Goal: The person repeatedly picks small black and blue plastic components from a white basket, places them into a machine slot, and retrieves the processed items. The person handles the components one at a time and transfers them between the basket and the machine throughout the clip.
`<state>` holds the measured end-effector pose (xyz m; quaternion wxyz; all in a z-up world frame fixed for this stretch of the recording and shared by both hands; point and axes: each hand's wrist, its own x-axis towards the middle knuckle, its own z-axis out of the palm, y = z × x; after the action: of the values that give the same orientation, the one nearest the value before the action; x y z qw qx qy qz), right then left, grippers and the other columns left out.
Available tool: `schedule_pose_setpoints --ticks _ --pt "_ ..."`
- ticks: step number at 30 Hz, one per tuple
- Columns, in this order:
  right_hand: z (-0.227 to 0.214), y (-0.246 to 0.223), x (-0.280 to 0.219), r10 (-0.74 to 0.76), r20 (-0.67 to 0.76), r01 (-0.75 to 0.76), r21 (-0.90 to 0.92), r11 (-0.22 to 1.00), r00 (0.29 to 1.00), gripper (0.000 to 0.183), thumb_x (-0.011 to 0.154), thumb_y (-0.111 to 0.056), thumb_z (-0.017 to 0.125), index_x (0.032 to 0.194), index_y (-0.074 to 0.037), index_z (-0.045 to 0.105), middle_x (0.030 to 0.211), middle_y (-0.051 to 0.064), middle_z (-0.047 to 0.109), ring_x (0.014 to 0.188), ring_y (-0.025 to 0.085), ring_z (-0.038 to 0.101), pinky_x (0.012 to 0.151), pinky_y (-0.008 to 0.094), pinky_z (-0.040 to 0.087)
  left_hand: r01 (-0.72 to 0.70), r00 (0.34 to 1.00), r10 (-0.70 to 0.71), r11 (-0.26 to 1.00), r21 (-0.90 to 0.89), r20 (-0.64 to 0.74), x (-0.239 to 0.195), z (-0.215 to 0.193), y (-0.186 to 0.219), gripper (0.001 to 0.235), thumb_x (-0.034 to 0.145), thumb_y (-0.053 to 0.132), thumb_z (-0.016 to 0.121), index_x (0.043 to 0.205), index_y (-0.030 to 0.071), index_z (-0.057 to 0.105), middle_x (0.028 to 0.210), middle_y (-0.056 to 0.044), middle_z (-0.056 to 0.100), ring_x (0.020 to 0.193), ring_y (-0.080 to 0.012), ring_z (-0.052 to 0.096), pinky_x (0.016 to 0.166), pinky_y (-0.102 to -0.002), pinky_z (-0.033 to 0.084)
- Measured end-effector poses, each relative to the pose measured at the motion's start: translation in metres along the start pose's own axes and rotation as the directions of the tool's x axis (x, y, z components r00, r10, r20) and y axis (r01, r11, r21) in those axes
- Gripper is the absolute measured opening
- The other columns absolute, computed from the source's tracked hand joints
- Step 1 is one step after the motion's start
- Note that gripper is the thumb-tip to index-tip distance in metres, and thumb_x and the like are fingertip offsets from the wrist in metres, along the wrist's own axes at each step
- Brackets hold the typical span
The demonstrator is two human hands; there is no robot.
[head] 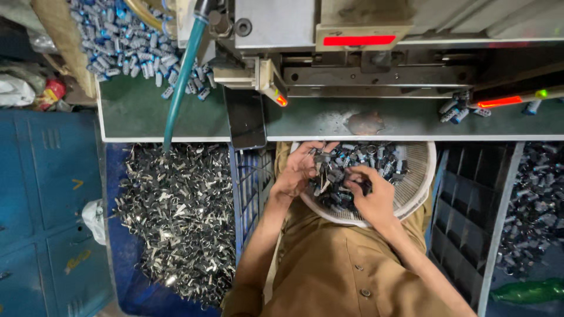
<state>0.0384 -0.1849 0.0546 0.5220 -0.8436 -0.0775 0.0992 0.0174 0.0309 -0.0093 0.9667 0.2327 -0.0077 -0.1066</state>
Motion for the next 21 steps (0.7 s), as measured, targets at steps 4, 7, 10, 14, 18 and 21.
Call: schedule_pose_setpoints --ticks 4,7,10,14,18,21 --pt "-0.059 0.009 0.02 -0.526 -0.271 0.408 -0.388 0.826 0.806 0.031 0.096 -0.006 0.07 0.117 0.004 0.05 0.123 0.02 0.057 0.119 0.03 0.057 0.108 0.041 0.044 0.027 0.999 -0.028 0.999 0.033 0.019 -0.003 -0.007 -0.003 0.074 0.085 -0.009 0.078 0.149 0.008 0.043 0.169 -0.026 0.031 0.137 -0.0274 0.053 0.113 -0.038 0.045" --pt "-0.12 0.029 0.064 -0.355 -0.531 0.132 -0.412 0.902 0.77 0.081 0.109 -0.02 0.06 0.159 0.017 0.009 0.167 0.036 0.009 0.159 0.04 0.013 0.133 0.047 0.009 -0.005 1.0 0.006 0.998 0.069 -0.016 -0.005 -0.009 -0.009 0.072 0.084 -0.012 0.074 0.147 0.003 0.042 0.165 -0.02 0.038 0.142 -0.0259 0.051 0.119 -0.041 0.043" --pt "-0.149 0.016 0.088 -0.168 -0.484 -0.119 -0.507 0.854 0.859 0.074 0.113 -0.03 0.057 0.156 0.019 0.021 0.159 0.04 0.018 0.151 0.046 0.018 0.126 0.052 0.014 -0.068 0.998 0.065 0.987 0.144 0.023 0.0 -0.006 -0.01 0.071 0.085 -0.014 0.072 0.147 0.001 0.042 0.157 -0.016 0.046 0.142 -0.0233 0.051 0.123 -0.038 0.041" --pt "-0.145 -0.044 0.072 0.106 -0.527 -0.448 -0.578 0.682 0.843 0.056 0.113 -0.042 0.054 0.141 0.006 0.052 0.131 0.031 0.052 0.119 0.044 0.049 0.099 0.051 0.037 -0.049 0.998 0.055 0.975 0.215 -0.019 -0.011 -0.002 -0.002 0.07 0.086 -0.013 0.073 0.147 0.001 0.042 0.149 -0.013 0.049 0.14 -0.0222 0.051 0.121 -0.038 0.041" --pt "-0.146 -0.067 0.057 0.072 -0.524 -0.474 -0.693 0.542 0.849 0.043 0.118 -0.037 0.052 0.129 0.001 0.07 0.109 0.025 0.071 0.093 0.042 0.066 0.075 0.049 0.05 -0.04 0.999 0.046 0.979 0.2 -0.026 -0.009 -0.001 -0.003 0.067 0.087 -0.013 0.072 0.146 0.002 0.043 0.151 -0.013 0.047 0.14 -0.0225 0.05 0.122 -0.038 0.04" --pt "-0.152 -0.036 0.058 -0.089 -0.429 -0.356 -0.834 0.422 0.899 0.033 0.122 -0.024 0.05 0.128 0.002 0.07 0.105 0.024 0.073 0.086 0.042 0.067 0.066 0.047 0.052 -0.067 0.998 0.064 0.979 0.192 0.018 -0.004 -0.004 -0.003 0.065 0.088 -0.013 0.07 0.146 0.003 0.044 0.152 -0.013 0.047 0.144 -0.0226 0.048 0.125 -0.037 0.037"
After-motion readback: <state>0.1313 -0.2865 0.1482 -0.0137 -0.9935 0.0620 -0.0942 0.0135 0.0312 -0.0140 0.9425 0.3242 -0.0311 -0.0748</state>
